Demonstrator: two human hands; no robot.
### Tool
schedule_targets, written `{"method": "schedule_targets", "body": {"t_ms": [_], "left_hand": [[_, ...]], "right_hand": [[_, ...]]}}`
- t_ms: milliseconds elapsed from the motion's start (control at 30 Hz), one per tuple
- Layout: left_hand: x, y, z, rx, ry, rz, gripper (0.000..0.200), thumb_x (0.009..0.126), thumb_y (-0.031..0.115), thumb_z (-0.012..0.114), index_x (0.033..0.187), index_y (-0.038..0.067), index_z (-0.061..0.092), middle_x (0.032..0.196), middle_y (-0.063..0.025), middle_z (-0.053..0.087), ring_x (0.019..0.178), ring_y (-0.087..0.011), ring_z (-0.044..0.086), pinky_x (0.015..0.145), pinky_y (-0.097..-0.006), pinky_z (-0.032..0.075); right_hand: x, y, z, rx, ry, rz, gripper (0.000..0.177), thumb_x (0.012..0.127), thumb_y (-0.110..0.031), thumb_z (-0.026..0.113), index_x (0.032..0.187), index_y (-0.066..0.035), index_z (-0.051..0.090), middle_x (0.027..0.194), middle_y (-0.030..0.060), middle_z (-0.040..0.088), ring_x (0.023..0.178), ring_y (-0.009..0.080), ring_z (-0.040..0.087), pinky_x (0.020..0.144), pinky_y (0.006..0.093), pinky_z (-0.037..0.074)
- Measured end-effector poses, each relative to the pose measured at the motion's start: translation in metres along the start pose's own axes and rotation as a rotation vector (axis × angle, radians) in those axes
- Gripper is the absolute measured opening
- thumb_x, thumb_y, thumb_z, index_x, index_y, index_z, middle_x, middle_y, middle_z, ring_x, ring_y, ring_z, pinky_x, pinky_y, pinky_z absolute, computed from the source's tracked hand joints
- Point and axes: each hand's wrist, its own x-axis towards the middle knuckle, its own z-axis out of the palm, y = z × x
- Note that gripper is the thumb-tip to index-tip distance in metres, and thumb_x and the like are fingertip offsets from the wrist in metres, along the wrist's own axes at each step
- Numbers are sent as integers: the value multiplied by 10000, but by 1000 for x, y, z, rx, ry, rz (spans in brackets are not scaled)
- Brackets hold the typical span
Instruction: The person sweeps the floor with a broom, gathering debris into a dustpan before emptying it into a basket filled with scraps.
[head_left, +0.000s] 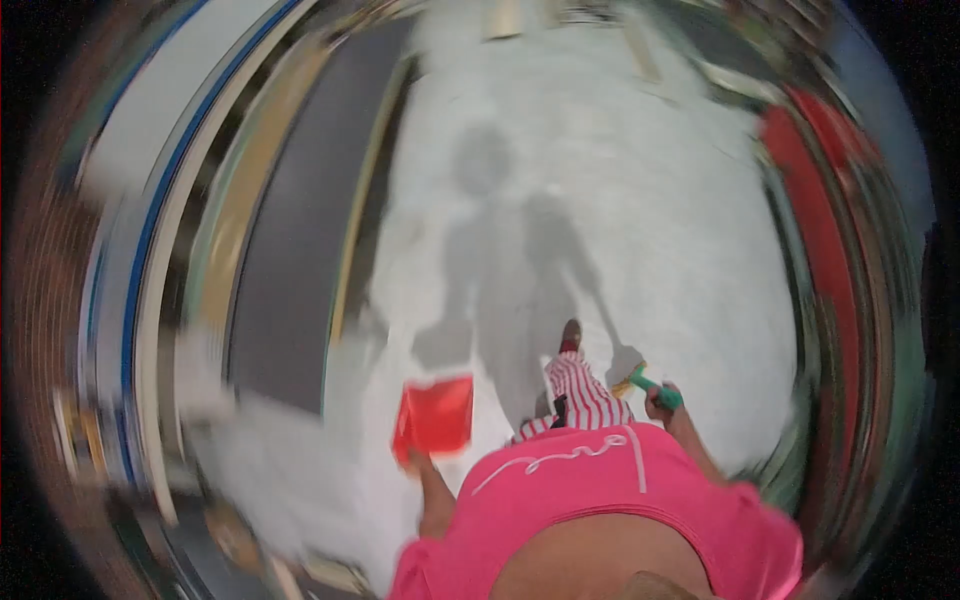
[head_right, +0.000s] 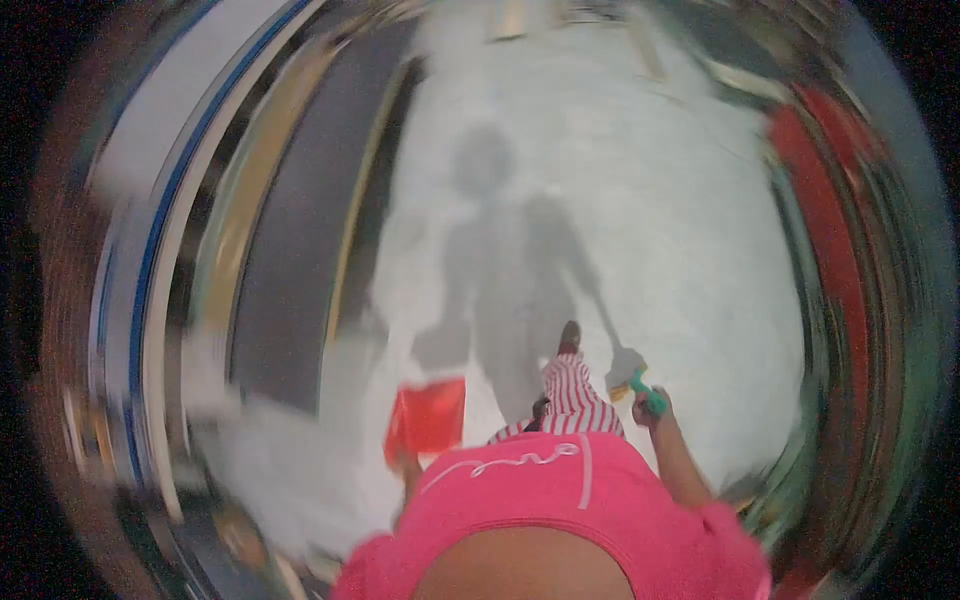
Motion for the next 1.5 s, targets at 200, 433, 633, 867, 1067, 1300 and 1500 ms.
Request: {"method": "schedule_targets", "body": {"t_ms": [200, 433, 633, 867, 1067, 1300, 1500], "left_hand": [[-31, 67, 59, -112, 58, -205, 468, 659, 358, 609, 960, 26, 473, 817, -146, 554, 722, -277, 552, 587, -378, 457], [-46, 216, 162, -228, -81, -191, 454, 676, 331, 602, 973, 18, 459, 851, -142, 541, 722, -263, 549, 571, -370, 462], [-44, 344, 272, -311, -239, -95, 443, 691, 307, 595, 985, 11, 446, 880, -139, 530, 722, -251, 546, 558, -363, 465], [-14, 520, 425, -484, -549, 151, 430, 709, 280, 588, 998, 3, 431, 914, -135, 517, 722, -238, 542, 542, -354, 470], [-5, 692, 525, -171, -586, 272, 389, 693, 194, 600, 969, -7, 414, 876, -170, 514, 709, -274, 547, 486, -341, 495], [-90, 822, 503, -135, -736, 447, 330, 704, 132, 573, 939, -35, 413, 870, -178, 513, 714, -273, 548, 482, -344, 497], [-116, 829, 562, -18, -800, 556, 279, 720, 143, 554, 898, -27, 422, 888, -176, 504, 760, -272, 528, 596, -366, 463]], "right_hand": [[49, -69, 126, 142, -143, 215, 186, 628, -237, 468, 533, -83, 426, 489, 30, 454, 421, 149, 447, 403, 252, 405], [54, -149, 242, 383, -219, 166, 182, 654, -164, 537, 642, -17, 431, 536, 55, 464, 476, 158, 479, 467, 250, 450], [75, -188, 309, 309, -291, 41, 220, 701, -184, 529, 740, -18, 391, 532, 39, 438, 470, 125, 465, 435, 205, 435], [90, -177, 356, 360, -221, -193, 236, 718, -234, 545, 728, -63, 383, 547, 33, 439, 466, 111, 455, 421, 195, 424], [118, -139, 355, 234, 149, -184, 238, 735, -244, 530, 682, -63, 384, 500, 47, 435, 379, 137, 431, 346, 225, 383], [163, -50, 297, 105, 372, -225, 242, 738, -242, 476, 648, -18, 463, 464, 102, 475, 371, 204, 451, 354, 307, 352], [145, -4, 347, 370, 387, -541, 183, 725, -216, 516, 724, -40, 465, 528, 40, 463, 445, 136, 467, 412, 244, 370]]}}
